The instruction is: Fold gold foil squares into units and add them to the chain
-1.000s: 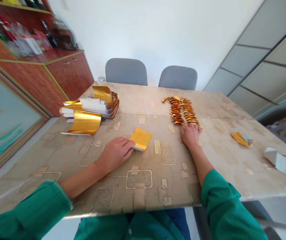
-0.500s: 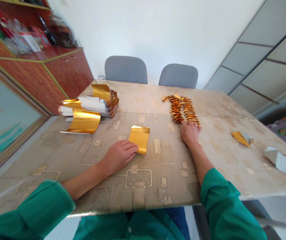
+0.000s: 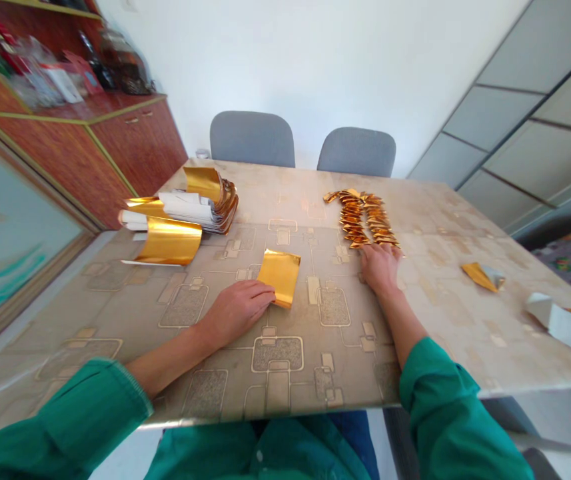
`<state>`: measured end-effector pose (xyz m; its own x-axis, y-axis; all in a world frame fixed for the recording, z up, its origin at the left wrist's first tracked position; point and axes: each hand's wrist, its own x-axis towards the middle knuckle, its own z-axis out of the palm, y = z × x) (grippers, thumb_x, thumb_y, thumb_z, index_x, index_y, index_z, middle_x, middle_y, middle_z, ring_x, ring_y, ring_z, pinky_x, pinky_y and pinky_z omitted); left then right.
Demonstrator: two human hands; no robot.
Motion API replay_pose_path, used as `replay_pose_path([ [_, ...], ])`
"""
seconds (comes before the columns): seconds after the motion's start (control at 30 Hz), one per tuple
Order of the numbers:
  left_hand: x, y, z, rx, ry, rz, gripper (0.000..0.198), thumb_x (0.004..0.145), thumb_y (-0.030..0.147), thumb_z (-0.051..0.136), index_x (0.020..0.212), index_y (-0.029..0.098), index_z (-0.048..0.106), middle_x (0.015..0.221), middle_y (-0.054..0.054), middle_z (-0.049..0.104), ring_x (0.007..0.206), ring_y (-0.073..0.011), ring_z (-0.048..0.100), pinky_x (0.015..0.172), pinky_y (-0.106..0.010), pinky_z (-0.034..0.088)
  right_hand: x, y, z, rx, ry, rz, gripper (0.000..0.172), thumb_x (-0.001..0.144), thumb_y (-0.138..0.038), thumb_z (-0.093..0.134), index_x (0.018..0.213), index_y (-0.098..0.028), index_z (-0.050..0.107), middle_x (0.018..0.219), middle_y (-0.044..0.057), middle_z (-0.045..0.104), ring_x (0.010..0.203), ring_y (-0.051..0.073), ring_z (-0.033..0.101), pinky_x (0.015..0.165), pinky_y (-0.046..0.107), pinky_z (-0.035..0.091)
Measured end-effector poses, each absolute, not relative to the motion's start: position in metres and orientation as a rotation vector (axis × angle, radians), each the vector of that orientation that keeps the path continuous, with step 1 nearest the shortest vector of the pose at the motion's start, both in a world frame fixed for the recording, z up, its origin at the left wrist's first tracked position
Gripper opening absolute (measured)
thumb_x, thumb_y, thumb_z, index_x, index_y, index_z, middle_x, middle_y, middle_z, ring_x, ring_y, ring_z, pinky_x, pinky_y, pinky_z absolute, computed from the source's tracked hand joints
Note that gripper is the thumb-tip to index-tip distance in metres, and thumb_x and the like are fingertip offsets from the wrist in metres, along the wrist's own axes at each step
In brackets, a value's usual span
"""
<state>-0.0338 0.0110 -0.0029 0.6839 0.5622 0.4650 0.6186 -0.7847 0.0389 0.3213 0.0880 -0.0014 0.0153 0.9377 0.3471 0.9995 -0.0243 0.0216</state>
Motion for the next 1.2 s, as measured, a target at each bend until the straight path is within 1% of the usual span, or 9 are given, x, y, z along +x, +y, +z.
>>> replay_pose_path([
  [0.2,-0.033,0.012,-0.004,-2.782,-0.963,-0.690,0.022,0.098,0.019,0.050,0.099,0.019,0.071,0.104,-0.003,0.075,0.094,-0.0200,0.070,0.084,-0.035,0.057,0.321,0.090,-0.005,-1.939,-2.036,-0.349,0.031,0.093,-0.015,0.043,0.101,-0.020,0.073,0.108,0.010,0.074,0.101,0.025,0.053,0.092,0.041,0.024],
  [0.43,-0.031,0.006,0.003,-2.848,-0.992,-0.714,0.022,0.099,0.028,0.051,0.104,0.018,0.070,0.104,-0.006,0.075,0.095,-0.0203,0.070,0.086,-0.035,0.056,0.324,0.083,0.001,-1.913,-1.961,-0.310,0.032,0.087,-0.013,0.046,0.098,-0.020,0.075,0.098,0.009,0.075,0.095,0.026,0.058,0.087,0.038,0.034],
  [0.53,-0.029,0.009,0.007,-2.886,-1.095,-0.789,0.029,0.100,0.037,0.051,0.108,0.017,0.070,0.108,-0.008,0.074,0.099,-0.0216,0.069,0.086,-0.036,0.056,0.306,0.078,0.003,-1.790,-1.977,-0.138,0.032,0.087,-0.013,0.046,0.097,-0.019,0.076,0.099,0.009,0.076,0.094,0.025,0.063,0.084,0.035,0.041],
  [0.7,-0.026,0.026,0.006,-3.032,-1.312,-0.873,0.027,0.100,0.028,0.049,0.089,0.018,0.072,0.101,-0.005,0.076,0.097,-0.0194,0.070,0.088,-0.033,0.054,0.254,0.067,0.001,-1.568,-2.022,0.257,0.032,0.088,-0.014,0.047,0.101,-0.019,0.075,0.098,0.007,0.077,0.091,0.021,0.068,0.085,0.033,0.048],
  [0.8,-0.024,0.035,0.008,-3.065,-1.452,-0.784,0.019,0.093,0.021,0.057,0.108,0.019,0.068,0.127,-0.009,0.066,0.092,-0.0181,0.070,0.088,-0.033,0.054,0.236,0.063,-0.001,-1.522,-2.036,0.358,0.029,0.089,-0.017,0.049,0.103,-0.019,0.075,0.103,0.007,0.077,0.094,0.022,0.069,0.086,0.034,0.050],
  [0.9,-0.021,0.047,0.016,-2.987,-1.697,-0.656,0.054,0.086,0.019,0.063,0.139,0.021,0.049,0.150,-0.017,0.045,0.084,-0.0167,0.070,0.084,-0.032,0.054,0.236,0.062,-0.004,-1.523,-1.993,0.432,0.029,0.087,-0.015,0.050,0.100,-0.019,0.076,0.100,0.007,0.077,0.090,0.021,0.070,0.086,0.034,0.051],
  [1.07,-0.019,0.064,0.022,-2.835,-1.868,-0.377,0.082,0.078,0.032,0.076,0.148,0.016,0.036,0.129,-0.017,0.059,0.107,-0.0302,0.065,0.087,-0.037,0.051,0.244,0.063,-0.006,-1.469,-1.946,0.464,0.028,0.086,-0.016,0.050,0.095,-0.021,0.076,0.097,0.005,0.077,0.088,0.019,0.069,0.084,0.032,0.050],
  [1.13,-0.020,0.067,0.019,-2.760,-1.881,-0.393,0.073,0.079,0.033,0.075,0.143,0.015,0.044,0.119,-0.014,0.062,0.099,-0.0279,0.066,0.081,-0.035,0.051,0.244,0.061,-0.005,-1.443,-1.950,0.495,0.027,0.086,-0.018,0.050,0.096,-0.020,0.075,0.094,0.005,0.076,0.084,0.018,0.068,0.080,0.031,0.050],
  [1.2,-0.022,0.067,0.019,-2.706,-1.816,-0.542,0.046,0.083,0.029,0.071,0.126,0.017,0.060,0.105,-0.008,0.064,0.088,-0.0220,0.065,0.075,-0.030,0.050,0.243,0.059,-0.003,-1.423,-1.957,0.557,0.027,0.087,-0.022,0.050,0.098,-0.019,0.075,0.086,0.004,0.075,0.075,0.017,0.066,0.072,0.028,0.049],
])
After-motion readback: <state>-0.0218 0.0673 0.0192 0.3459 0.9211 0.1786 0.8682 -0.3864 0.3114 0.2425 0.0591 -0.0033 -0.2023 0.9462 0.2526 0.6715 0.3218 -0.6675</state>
